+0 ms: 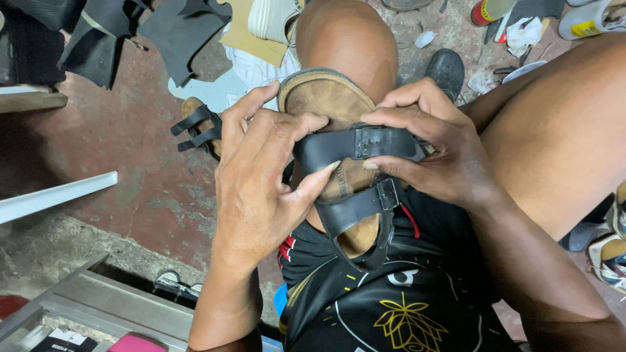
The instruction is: The person replaces and adjusts the straps on a black sandal, using their hands to thread the leather through buckles and secure them in place while sitting among shoe repair materials.
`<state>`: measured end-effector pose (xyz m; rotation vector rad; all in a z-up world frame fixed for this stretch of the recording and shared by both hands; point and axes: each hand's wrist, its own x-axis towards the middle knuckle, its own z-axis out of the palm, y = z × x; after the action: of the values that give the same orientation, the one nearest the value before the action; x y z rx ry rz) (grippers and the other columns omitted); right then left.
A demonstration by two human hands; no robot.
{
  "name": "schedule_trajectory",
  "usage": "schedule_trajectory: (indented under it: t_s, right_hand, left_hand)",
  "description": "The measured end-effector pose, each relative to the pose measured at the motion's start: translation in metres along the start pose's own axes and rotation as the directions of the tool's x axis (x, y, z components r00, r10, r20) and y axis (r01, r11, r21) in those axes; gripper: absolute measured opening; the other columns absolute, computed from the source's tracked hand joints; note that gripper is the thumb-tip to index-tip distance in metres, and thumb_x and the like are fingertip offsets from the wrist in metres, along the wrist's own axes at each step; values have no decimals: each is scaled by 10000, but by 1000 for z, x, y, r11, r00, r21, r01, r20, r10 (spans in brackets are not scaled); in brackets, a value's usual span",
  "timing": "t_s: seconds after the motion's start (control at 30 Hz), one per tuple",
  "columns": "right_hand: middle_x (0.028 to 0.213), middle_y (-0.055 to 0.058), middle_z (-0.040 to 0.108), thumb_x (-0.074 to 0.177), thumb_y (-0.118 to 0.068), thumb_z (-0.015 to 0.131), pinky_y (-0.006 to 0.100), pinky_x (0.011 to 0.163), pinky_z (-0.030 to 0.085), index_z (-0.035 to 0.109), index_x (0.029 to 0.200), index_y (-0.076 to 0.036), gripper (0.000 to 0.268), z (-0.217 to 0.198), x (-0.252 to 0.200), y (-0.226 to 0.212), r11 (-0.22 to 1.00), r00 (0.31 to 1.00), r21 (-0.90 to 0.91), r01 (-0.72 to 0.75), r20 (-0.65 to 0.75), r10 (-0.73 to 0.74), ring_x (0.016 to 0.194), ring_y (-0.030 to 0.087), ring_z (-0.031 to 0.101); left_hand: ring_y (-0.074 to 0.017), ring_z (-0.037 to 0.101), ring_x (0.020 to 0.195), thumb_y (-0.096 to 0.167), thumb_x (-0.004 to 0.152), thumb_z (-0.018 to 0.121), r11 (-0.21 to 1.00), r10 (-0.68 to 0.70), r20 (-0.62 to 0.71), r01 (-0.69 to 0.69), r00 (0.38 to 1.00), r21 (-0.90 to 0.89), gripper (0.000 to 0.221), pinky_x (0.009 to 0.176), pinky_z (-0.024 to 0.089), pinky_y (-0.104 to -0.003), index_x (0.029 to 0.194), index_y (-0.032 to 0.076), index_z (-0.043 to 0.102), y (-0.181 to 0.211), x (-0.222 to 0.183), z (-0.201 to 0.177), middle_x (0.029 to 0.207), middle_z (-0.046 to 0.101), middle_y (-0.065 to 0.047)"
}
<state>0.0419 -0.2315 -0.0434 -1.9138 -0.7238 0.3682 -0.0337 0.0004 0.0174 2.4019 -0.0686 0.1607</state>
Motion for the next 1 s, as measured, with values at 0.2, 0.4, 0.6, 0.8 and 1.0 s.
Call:
schedule_trajectory:
  t_s: [0.2, 0.4, 0.6, 0.8, 1.0]
  right_hand:
    - [1198, 87, 604, 768, -123, 905, 301, 958, 537, 697, 1275, -95, 549, -1, 2, 0, 999, 999, -3, 45, 5, -45, 1095, 197, 650]
    - [1189, 77, 624, 795, -86, 877, 309, 958, 530, 685, 1287, -93, 529, -4, 3, -5, 998, 998, 12, 56, 8, -56, 1113, 202, 654]
    - [1126, 91, 604, 761, -103, 888, 265, 805, 487, 672, 1201, -53, 493, -9, -4, -8, 994, 999, 103, 40, -22, -38, 960, 150, 589]
    - [882, -17, 613, 955, -61, 762, 180, 650, 439, 620, 1106, -25, 211, 7, -10, 3, 946, 977, 267, -184, -54, 205, 754, 19, 533]
    - [724, -14, 602, 997, -49, 700, 173, 549, 384, 613, 1043, -24, 102, 2, -12, 1, 884, 973, 412, -219, 25, 229, 605, 6, 515]
  left_hand:
    - [-359, 517, 1384, 119, 761, 922, 1000, 25, -36, -25, 999, 1, 489, 1144, 454, -456, 1192, 115, 690, -2, -1, 3, 1127, 679, -51]
    - [-353, 520, 1358, 110, 766, 930, 996, 85, -110, -86, 990, 2, 471, 1122, 418, -443, 1167, 105, 684, -1, -7, 5, 1123, 692, -51]
    - [-357, 523, 1363, 117, 794, 936, 994, 102, -132, -98, 986, 41, 471, 1120, 410, -444, 1191, 112, 683, 0, -14, 8, 1124, 687, -52]
    - [-389, 469, 1389, 203, 785, 929, 995, 58, -37, -55, 998, 85, 508, 1153, 411, -490, 1231, 127, 700, 2, -11, 6, 1162, 652, -79]
    - [-407, 371, 1458, 324, 855, 902, 974, 147, 38, -151, 988, 172, 468, 1204, 348, -564, 1261, 174, 726, 8, -1, 10, 1251, 596, -49]
